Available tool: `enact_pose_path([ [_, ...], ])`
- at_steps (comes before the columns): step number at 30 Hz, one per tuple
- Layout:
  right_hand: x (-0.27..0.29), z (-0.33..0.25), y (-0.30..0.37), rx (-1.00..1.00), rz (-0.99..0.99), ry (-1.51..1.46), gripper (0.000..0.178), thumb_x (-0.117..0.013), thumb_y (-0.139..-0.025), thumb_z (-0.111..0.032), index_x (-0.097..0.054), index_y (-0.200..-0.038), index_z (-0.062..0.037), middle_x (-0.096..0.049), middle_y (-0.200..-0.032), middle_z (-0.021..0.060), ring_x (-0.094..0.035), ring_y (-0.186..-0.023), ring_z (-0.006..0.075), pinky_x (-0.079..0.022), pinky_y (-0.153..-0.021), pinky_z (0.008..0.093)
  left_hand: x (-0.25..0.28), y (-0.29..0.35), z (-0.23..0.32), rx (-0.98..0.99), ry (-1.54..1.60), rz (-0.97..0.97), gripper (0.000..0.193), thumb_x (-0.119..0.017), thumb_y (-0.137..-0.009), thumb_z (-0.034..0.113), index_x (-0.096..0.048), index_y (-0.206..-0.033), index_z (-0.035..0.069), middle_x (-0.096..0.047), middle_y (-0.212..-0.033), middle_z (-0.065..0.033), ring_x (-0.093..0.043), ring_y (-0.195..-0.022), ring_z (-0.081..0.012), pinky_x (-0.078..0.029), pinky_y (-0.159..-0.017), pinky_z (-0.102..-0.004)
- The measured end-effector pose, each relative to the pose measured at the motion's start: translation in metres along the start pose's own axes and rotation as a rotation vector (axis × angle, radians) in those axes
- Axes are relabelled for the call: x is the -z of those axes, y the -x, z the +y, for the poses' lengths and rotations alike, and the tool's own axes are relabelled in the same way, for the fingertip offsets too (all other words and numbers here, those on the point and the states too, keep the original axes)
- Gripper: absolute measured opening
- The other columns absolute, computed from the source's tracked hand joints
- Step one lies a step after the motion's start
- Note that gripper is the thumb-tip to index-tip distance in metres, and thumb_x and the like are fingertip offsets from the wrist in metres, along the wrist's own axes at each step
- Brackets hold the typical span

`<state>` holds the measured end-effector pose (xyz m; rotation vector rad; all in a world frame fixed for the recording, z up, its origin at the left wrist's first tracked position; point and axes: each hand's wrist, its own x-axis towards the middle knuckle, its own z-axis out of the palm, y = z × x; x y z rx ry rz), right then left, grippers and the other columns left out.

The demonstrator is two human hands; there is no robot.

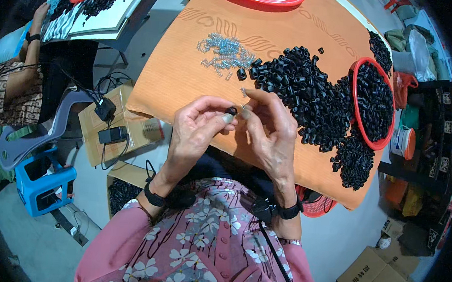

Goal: Manually assembling small black plastic components by inserting metal rings into them.

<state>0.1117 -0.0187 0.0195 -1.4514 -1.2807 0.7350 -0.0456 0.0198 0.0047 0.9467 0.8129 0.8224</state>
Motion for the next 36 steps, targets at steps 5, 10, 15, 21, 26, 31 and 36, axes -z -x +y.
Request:
enact_pose_path([
  [5, 0.009, -0.007, 0.007, 0.077, 0.024, 0.045, 0.022, -0.063, -0.080, 0.005, -0.062, -0.101, 0.0035, -0.062, -0.085, 0.0141, -0.065, -0.070, 0.0216, -0.052, -0.063, 0.0309, -0.003, 0.002, 0.000, 0.018, 0.022, -0.036, 0.021, -0.059, -0.091, 0.004, -0.058, -0.110, -0.006, -0.068, -0.092, -0.0095, -0.064, -0.086, -0.0103, -0.052, -0.077, -0.0224],
  [10, 0.017, -0.009, 0.009, 0.147, 0.024, 0.079, 0.019, -0.063, -0.078, 0.007, -0.063, -0.097, 0.0041, -0.064, -0.084, 0.0139, -0.066, -0.072, 0.0228, -0.052, -0.062, 0.0309, -0.006, 0.001, -0.002, 0.056, 0.040, -0.084, 0.019, -0.059, -0.090, 0.002, -0.059, -0.108, -0.005, -0.068, -0.092, -0.0087, -0.064, -0.085, -0.0095, -0.052, -0.076, -0.0221],
  [15, 0.022, -0.012, 0.016, 0.195, 0.046, 0.116, 0.018, -0.064, -0.075, 0.008, -0.065, -0.093, 0.0032, -0.064, -0.083, 0.0139, -0.065, -0.072, 0.0249, -0.052, -0.063, 0.0327, -0.014, 0.002, 0.003, 0.119, 0.053, -0.109, 0.019, -0.061, -0.090, 0.001, -0.058, -0.108, -0.004, -0.067, -0.092, -0.0090, -0.065, -0.082, -0.0103, -0.052, -0.074, -0.0220],
  [21, 0.023, -0.007, 0.031, 0.353, 0.117, 0.191, 0.022, -0.066, -0.072, 0.011, -0.065, -0.092, 0.0026, -0.065, -0.083, 0.0138, -0.063, -0.075, 0.0282, -0.050, -0.066, 0.0341, -0.021, 0.007, -0.003, 0.177, 0.141, -0.162, 0.017, -0.061, -0.089, 0.000, -0.057, -0.106, -0.003, -0.067, -0.093, -0.0090, -0.066, -0.083, -0.0110, -0.053, -0.073, -0.0232],
  [26, 0.031, -0.004, 0.041, 0.264, 0.203, 0.201, 0.019, -0.067, -0.073, 0.010, -0.065, -0.090, 0.0032, -0.065, -0.085, 0.0137, -0.064, -0.077, 0.0266, -0.051, -0.067, 0.0330, -0.021, 0.008, -0.006, 0.162, 0.071, -0.177, 0.018, -0.060, -0.090, 0.003, -0.057, -0.107, -0.003, -0.067, -0.094, -0.0099, -0.066, -0.083, -0.0131, -0.054, -0.075, -0.0252],
  [31, 0.043, -0.001, 0.035, -0.011, 0.281, 0.235, 0.013, -0.065, -0.076, 0.008, -0.065, -0.088, 0.0033, -0.064, -0.084, 0.0129, -0.063, -0.074, 0.0225, -0.051, -0.066, 0.0312, -0.012, 0.004, 0.000, 0.074, 0.053, -0.153, 0.023, -0.056, -0.092, 0.001, -0.059, -0.114, -0.005, -0.068, -0.095, -0.0110, -0.066, -0.087, -0.0138, -0.053, -0.078, -0.0246],
  [36, 0.040, 0.010, 0.025, 0.139, 0.314, 0.444, 0.012, -0.064, -0.076, 0.006, -0.064, -0.088, 0.0027, -0.064, -0.084, 0.0146, -0.063, -0.075, 0.0263, -0.051, -0.067, 0.0347, -0.007, -0.002, -0.005, -0.077, 0.112, -0.107, 0.021, -0.056, -0.091, -0.002, -0.059, -0.111, -0.006, -0.067, -0.099, -0.0130, -0.066, -0.090, -0.0155, -0.054, -0.084, -0.0271],
])
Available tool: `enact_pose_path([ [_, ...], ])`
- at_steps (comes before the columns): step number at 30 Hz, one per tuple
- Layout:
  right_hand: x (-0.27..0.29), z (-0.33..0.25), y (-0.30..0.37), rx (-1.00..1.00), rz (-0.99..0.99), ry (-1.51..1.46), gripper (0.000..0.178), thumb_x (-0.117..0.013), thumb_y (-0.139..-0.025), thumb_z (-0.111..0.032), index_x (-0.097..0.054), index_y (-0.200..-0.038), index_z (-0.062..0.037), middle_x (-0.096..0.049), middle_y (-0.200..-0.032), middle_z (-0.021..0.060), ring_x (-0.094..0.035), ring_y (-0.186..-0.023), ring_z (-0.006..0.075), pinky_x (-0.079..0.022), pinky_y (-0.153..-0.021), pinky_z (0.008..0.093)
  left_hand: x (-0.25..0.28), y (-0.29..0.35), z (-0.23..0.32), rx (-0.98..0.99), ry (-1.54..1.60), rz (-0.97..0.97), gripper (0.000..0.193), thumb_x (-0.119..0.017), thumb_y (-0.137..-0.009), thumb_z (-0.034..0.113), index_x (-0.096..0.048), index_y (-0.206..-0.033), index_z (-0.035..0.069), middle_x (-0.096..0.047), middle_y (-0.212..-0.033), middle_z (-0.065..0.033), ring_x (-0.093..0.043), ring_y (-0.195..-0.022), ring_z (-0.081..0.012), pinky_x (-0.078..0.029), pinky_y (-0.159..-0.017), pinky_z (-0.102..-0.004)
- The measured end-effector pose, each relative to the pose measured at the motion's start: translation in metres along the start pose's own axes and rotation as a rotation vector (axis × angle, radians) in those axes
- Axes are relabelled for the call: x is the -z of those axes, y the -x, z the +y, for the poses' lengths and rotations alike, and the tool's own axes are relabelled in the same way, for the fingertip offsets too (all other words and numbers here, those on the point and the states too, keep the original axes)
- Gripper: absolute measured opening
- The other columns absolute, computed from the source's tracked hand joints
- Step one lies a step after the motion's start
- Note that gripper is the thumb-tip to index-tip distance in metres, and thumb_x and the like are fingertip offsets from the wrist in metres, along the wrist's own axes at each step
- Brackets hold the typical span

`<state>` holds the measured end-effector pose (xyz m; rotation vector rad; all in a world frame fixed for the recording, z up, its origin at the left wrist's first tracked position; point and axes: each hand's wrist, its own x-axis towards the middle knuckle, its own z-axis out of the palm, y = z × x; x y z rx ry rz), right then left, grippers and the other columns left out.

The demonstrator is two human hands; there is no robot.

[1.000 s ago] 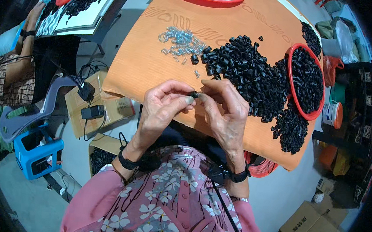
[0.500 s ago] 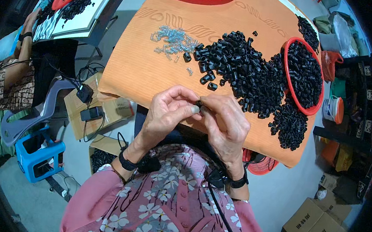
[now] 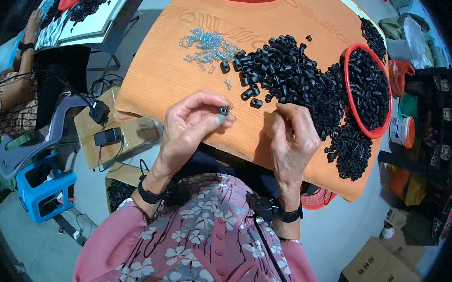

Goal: Manually assembling small black plastic components by inserting metal rings into them.

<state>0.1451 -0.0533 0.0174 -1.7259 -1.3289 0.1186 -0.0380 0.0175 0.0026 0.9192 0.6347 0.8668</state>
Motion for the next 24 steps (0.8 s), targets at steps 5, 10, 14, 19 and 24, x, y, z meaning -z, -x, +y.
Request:
enact_pose_path([
  [5, -0.007, 0.009, -0.007, 0.047, -0.030, 0.116, 0.016, -0.066, -0.077, 0.004, -0.063, -0.092, 0.0021, -0.062, -0.086, 0.0146, -0.061, -0.079, 0.0302, -0.050, -0.070, 0.0385, 0.000, -0.004, 0.000, 0.063, -0.035, 0.028, 0.019, -0.057, -0.089, -0.003, -0.060, -0.108, -0.005, -0.065, -0.101, -0.0152, -0.067, -0.089, -0.0192, -0.056, -0.080, -0.0296],
  [10, -0.015, 0.001, -0.014, 0.063, -0.215, 0.398, 0.015, -0.066, -0.077, 0.000, -0.060, -0.090, 0.0007, -0.058, -0.089, 0.0128, -0.058, -0.085, 0.0305, -0.050, -0.069, 0.0398, -0.010, -0.005, -0.001, 0.103, -0.045, 0.018, 0.019, -0.056, -0.090, -0.003, -0.058, -0.109, -0.006, -0.065, -0.099, -0.0146, -0.067, -0.087, -0.0186, -0.056, -0.079, -0.0289],
  [14, -0.015, 0.003, -0.013, 0.155, -0.162, 0.368, 0.015, -0.066, -0.076, 0.001, -0.057, -0.089, 0.0005, -0.058, -0.091, 0.0132, -0.058, -0.086, 0.0305, -0.050, -0.069, 0.0397, -0.008, -0.005, -0.002, 0.131, -0.050, 0.007, 0.019, -0.056, -0.090, -0.003, -0.057, -0.109, -0.006, -0.065, -0.097, -0.0145, -0.066, -0.085, -0.0176, -0.055, -0.076, -0.0281],
  [19, -0.013, 0.013, -0.008, 0.199, -0.135, 0.329, 0.016, -0.065, -0.076, 0.002, -0.055, -0.088, 0.0009, -0.059, -0.093, 0.0141, -0.058, -0.085, 0.0311, -0.050, -0.069, 0.0396, -0.008, -0.005, -0.004, 0.142, -0.018, -0.008, 0.018, -0.057, -0.090, -0.002, -0.058, -0.108, -0.005, -0.064, -0.101, -0.0145, -0.065, -0.086, -0.0169, -0.054, -0.075, -0.0278],
  [24, -0.012, 0.015, -0.008, 0.217, -0.145, 0.292, 0.016, -0.065, -0.075, 0.003, -0.054, -0.087, 0.0007, -0.059, -0.093, 0.0143, -0.057, -0.085, 0.0311, -0.050, -0.070, 0.0393, -0.011, -0.004, -0.005, 0.153, 0.081, -0.091, 0.019, -0.059, -0.090, -0.001, -0.058, -0.109, -0.003, -0.064, -0.104, -0.0151, -0.065, -0.088, -0.0173, -0.055, -0.076, -0.0276],
])
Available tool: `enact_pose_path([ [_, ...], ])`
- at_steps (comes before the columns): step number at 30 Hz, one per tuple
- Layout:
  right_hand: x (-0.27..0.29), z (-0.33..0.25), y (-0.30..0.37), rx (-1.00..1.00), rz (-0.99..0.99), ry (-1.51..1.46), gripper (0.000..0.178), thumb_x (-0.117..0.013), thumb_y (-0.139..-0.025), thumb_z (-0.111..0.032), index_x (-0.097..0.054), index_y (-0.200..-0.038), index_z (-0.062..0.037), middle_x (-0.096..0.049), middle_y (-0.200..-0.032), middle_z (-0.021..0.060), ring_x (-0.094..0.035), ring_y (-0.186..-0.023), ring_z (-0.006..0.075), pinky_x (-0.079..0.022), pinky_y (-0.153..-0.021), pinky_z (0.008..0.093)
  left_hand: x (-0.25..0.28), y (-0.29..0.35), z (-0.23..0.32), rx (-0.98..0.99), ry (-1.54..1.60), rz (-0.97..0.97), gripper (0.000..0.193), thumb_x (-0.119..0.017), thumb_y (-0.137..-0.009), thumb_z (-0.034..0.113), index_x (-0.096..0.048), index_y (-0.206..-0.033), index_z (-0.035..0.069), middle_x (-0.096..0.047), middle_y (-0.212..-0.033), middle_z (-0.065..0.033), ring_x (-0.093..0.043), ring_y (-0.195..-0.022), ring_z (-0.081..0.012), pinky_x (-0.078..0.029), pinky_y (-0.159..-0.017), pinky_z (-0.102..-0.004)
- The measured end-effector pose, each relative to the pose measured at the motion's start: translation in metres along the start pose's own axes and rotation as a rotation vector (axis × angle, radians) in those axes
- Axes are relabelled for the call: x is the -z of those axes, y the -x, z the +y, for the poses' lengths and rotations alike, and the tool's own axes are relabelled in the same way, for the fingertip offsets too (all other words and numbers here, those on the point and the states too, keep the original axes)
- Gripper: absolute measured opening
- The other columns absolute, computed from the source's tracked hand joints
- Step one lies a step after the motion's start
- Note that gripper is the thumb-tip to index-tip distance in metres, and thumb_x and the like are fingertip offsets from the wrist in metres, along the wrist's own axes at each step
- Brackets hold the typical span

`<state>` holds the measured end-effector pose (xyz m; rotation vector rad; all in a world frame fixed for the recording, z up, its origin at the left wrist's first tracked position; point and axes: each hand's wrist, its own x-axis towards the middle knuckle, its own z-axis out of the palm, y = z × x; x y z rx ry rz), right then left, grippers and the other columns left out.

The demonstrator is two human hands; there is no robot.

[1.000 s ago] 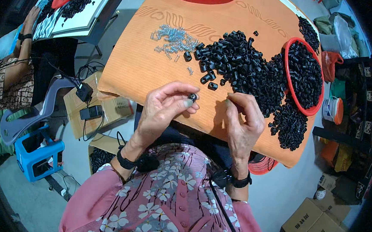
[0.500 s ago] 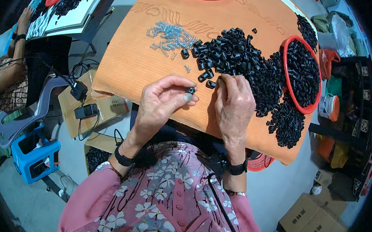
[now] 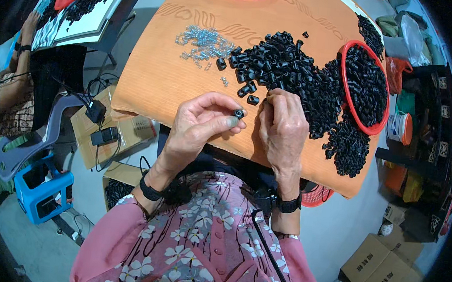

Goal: Manually assembling small black plastic components by inserting metal rings into them.

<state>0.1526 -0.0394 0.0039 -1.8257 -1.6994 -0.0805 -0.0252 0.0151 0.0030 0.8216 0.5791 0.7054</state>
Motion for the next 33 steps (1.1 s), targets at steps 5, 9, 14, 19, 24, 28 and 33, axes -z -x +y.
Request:
enact_pose_path([
  [5, 0.005, 0.003, 0.004, -0.015, 0.087, -0.112, 0.015, -0.066, -0.077, 0.003, -0.058, -0.090, 0.0019, -0.061, -0.086, 0.0118, -0.061, -0.077, 0.0257, -0.051, -0.066, 0.0353, -0.004, -0.004, -0.002, -0.007, 0.065, -0.007, 0.020, -0.063, -0.089, 0.000, -0.059, -0.108, -0.002, -0.068, -0.093, -0.0109, -0.067, -0.084, -0.0140, -0.055, -0.077, -0.0248],
  [9, 0.030, -0.017, 0.004, -0.372, 0.052, -0.692, 0.007, -0.069, -0.080, 0.001, -0.066, -0.086, 0.0026, -0.067, -0.081, 0.0067, -0.063, -0.070, 0.0109, -0.051, -0.063, 0.0252, -0.003, -0.002, -0.005, 0.051, 0.021, -0.003, 0.020, -0.063, -0.089, 0.001, -0.059, -0.108, -0.003, -0.068, -0.092, -0.0103, -0.067, -0.082, -0.0132, -0.055, -0.074, -0.0234],
  [14, 0.028, -0.020, 0.010, -0.366, 0.051, -0.777, 0.009, -0.069, -0.079, 0.002, -0.067, -0.088, 0.0022, -0.067, -0.082, 0.0076, -0.064, -0.073, 0.0124, -0.052, -0.066, 0.0257, -0.011, 0.000, -0.004, 0.075, -0.039, -0.018, 0.021, -0.065, -0.089, 0.002, -0.058, -0.108, -0.003, -0.068, -0.091, -0.0093, -0.066, -0.080, -0.0112, -0.054, -0.072, -0.0216],
  [19, 0.027, -0.023, 0.010, -0.367, 0.017, -0.724, 0.008, -0.068, -0.079, 0.002, -0.066, -0.087, 0.0027, -0.067, -0.083, 0.0097, -0.065, -0.073, 0.0153, -0.052, -0.066, 0.0269, -0.011, 0.000, -0.004, 0.085, -0.047, -0.001, 0.021, -0.065, -0.089, 0.003, -0.058, -0.108, -0.003, -0.068, -0.091, -0.0089, -0.066, -0.079, -0.0104, -0.054, -0.071, -0.0217],
  [24, 0.025, -0.022, 0.011, -0.299, 0.033, -0.656, 0.009, -0.068, -0.078, 0.002, -0.066, -0.086, 0.0030, -0.067, -0.084, 0.0113, -0.066, -0.074, 0.0182, -0.052, -0.066, 0.0281, -0.012, 0.000, -0.006, 0.066, -0.052, 0.003, 0.019, -0.064, -0.090, 0.002, -0.058, -0.107, -0.004, -0.067, -0.091, -0.0085, -0.066, -0.080, -0.0107, -0.054, -0.073, -0.0223],
  [28, 0.025, -0.023, 0.008, -0.223, 0.042, -0.606, 0.009, -0.067, -0.078, 0.003, -0.065, -0.087, 0.0030, -0.066, -0.084, 0.0122, -0.066, -0.075, 0.0204, -0.052, -0.065, 0.0291, -0.013, -0.001, -0.004, 0.065, -0.060, 0.011, 0.019, -0.064, -0.089, 0.001, -0.059, -0.107, -0.005, -0.067, -0.091, -0.0088, -0.066, -0.080, -0.0112, -0.055, -0.074, -0.0222],
  [33, 0.023, -0.022, 0.007, -0.151, 0.046, -0.609, 0.010, -0.066, -0.078, 0.004, -0.064, -0.088, 0.0034, -0.066, -0.085, 0.0125, -0.065, -0.074, 0.0213, -0.052, -0.065, 0.0293, -0.017, 0.000, -0.003, 0.049, -0.081, 0.035, 0.019, -0.064, -0.088, 0.000, -0.061, -0.106, -0.006, -0.067, -0.092, -0.0087, -0.065, -0.081, -0.0110, -0.055, -0.073, -0.0222],
])
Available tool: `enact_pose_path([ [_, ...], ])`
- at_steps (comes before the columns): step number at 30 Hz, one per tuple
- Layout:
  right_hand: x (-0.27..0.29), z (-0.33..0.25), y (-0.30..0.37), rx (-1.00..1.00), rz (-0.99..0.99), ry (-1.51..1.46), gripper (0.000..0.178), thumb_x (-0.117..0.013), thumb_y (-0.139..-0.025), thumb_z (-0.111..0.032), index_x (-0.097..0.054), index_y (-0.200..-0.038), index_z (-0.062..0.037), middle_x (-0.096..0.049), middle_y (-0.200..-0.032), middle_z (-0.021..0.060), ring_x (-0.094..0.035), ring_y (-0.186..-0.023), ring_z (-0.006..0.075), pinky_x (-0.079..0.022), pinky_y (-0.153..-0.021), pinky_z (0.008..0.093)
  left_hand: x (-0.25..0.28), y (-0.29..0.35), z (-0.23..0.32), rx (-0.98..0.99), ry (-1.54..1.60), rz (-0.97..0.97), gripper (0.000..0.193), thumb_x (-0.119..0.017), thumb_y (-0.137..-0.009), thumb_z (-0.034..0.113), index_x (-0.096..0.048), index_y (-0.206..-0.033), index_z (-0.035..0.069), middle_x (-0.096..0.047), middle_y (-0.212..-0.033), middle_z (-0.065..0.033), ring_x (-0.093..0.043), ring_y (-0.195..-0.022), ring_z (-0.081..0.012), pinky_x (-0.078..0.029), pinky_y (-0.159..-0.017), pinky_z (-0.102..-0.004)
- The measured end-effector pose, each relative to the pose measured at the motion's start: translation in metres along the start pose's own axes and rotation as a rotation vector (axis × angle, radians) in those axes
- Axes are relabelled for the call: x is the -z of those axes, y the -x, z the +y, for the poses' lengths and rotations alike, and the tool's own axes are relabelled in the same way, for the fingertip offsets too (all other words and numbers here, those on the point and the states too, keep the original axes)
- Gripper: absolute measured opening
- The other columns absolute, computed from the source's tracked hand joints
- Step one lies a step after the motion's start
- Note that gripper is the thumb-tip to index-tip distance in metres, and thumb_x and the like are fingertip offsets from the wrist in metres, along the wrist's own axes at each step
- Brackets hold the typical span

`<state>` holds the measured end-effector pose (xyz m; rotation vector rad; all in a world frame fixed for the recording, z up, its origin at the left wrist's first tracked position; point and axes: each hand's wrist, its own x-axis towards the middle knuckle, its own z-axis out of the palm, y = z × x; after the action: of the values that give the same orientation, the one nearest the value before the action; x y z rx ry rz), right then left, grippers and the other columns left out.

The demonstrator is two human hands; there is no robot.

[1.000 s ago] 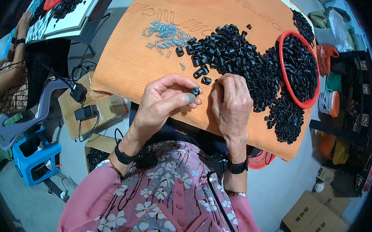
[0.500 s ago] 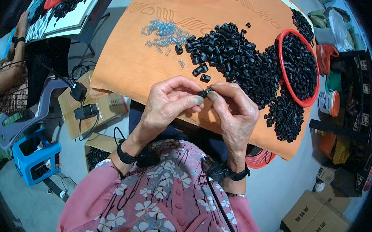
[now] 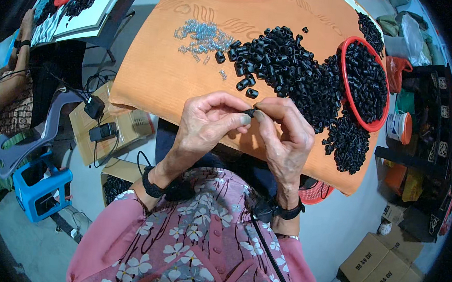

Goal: Manually assembling small black plastic components by inserting metal rings into them.

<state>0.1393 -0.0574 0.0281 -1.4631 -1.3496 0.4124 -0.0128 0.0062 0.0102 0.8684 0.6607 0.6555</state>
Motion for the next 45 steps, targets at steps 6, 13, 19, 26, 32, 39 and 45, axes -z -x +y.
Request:
enact_pose_path([
  [6, -0.002, 0.005, 0.006, -0.097, 0.039, -0.094, 0.009, -0.065, -0.079, 0.004, -0.063, -0.088, 0.0033, -0.065, -0.085, 0.0117, -0.065, -0.075, 0.0200, -0.051, -0.066, 0.0288, -0.005, -0.002, -0.002, -0.093, -0.064, 0.009, 0.019, -0.064, -0.088, -0.001, -0.063, -0.106, -0.006, -0.067, -0.093, -0.0088, -0.065, -0.081, -0.0103, -0.055, -0.074, -0.0214],
  [13, -0.003, 0.009, 0.016, -0.232, 0.059, -0.098, 0.012, -0.065, -0.080, 0.003, -0.064, -0.091, 0.0035, -0.066, -0.086, 0.0115, -0.065, -0.074, 0.0205, -0.051, -0.067, 0.0293, -0.006, -0.002, -0.005, -0.028, -0.039, -0.014, 0.018, -0.064, -0.090, 0.003, -0.063, -0.106, -0.005, -0.067, -0.091, -0.0070, -0.065, -0.082, -0.0093, -0.054, -0.073, -0.0212],
  [19, 0.003, 0.010, 0.016, 0.016, -0.018, 0.048, 0.025, -0.072, -0.072, 0.002, -0.063, -0.096, 0.0036, -0.065, -0.090, 0.0156, -0.066, -0.078, 0.0266, -0.052, -0.069, 0.0331, -0.004, 0.000, -0.005, -0.001, -0.063, -0.025, 0.017, -0.065, -0.090, 0.005, -0.063, -0.104, -0.005, -0.068, -0.090, -0.0074, -0.064, -0.080, -0.0090, -0.054, -0.072, -0.0212],
  [26, -0.003, 0.012, 0.018, 0.121, -0.060, 0.144, 0.037, -0.076, -0.067, 0.000, -0.056, -0.098, 0.0017, -0.059, -0.086, 0.0148, -0.060, -0.074, 0.0300, -0.050, -0.064, 0.0372, -0.012, 0.003, 0.001, 0.044, -0.020, 0.001, 0.015, -0.063, -0.090, 0.005, -0.061, -0.100, -0.006, -0.067, -0.088, -0.0090, -0.063, -0.081, -0.0079, -0.051, -0.072, -0.0196],
  [32, -0.007, 0.015, 0.016, 0.253, -0.021, 0.224, 0.035, -0.075, -0.067, -0.001, -0.056, -0.096, 0.0031, -0.057, -0.082, 0.0140, -0.058, -0.067, 0.0269, -0.049, -0.059, 0.0364, -0.008, 0.004, -0.003, 0.031, 0.029, -0.016, 0.014, -0.062, -0.091, 0.004, -0.060, -0.101, -0.006, -0.066, -0.088, -0.0081, -0.062, -0.080, -0.0072, -0.050, -0.071, -0.0192],
  [39, -0.012, 0.017, 0.013, 0.414, 0.030, 0.281, 0.029, -0.073, -0.069, -0.001, -0.058, -0.094, 0.0038, -0.058, -0.079, 0.0138, -0.059, -0.065, 0.0272, -0.048, -0.055, 0.0352, -0.008, 0.003, -0.005, 0.012, 0.013, -0.005, 0.010, -0.059, -0.092, 0.002, -0.058, -0.098, -0.006, -0.066, -0.085, -0.0084, -0.063, -0.077, -0.0078, -0.051, -0.068, -0.0197],
  [45, -0.006, 0.018, 0.017, 0.334, 0.050, 0.297, 0.027, -0.074, -0.069, -0.001, -0.058, -0.090, 0.0026, -0.058, -0.075, 0.0119, -0.059, -0.065, 0.0267, -0.048, -0.054, 0.0353, -0.011, -0.003, 0.000, 0.068, 0.019, -0.040, 0.011, -0.061, -0.091, 0.003, -0.059, -0.098, -0.006, -0.066, -0.084, -0.0079, -0.063, -0.075, -0.0076, -0.051, -0.065, -0.0194],
])
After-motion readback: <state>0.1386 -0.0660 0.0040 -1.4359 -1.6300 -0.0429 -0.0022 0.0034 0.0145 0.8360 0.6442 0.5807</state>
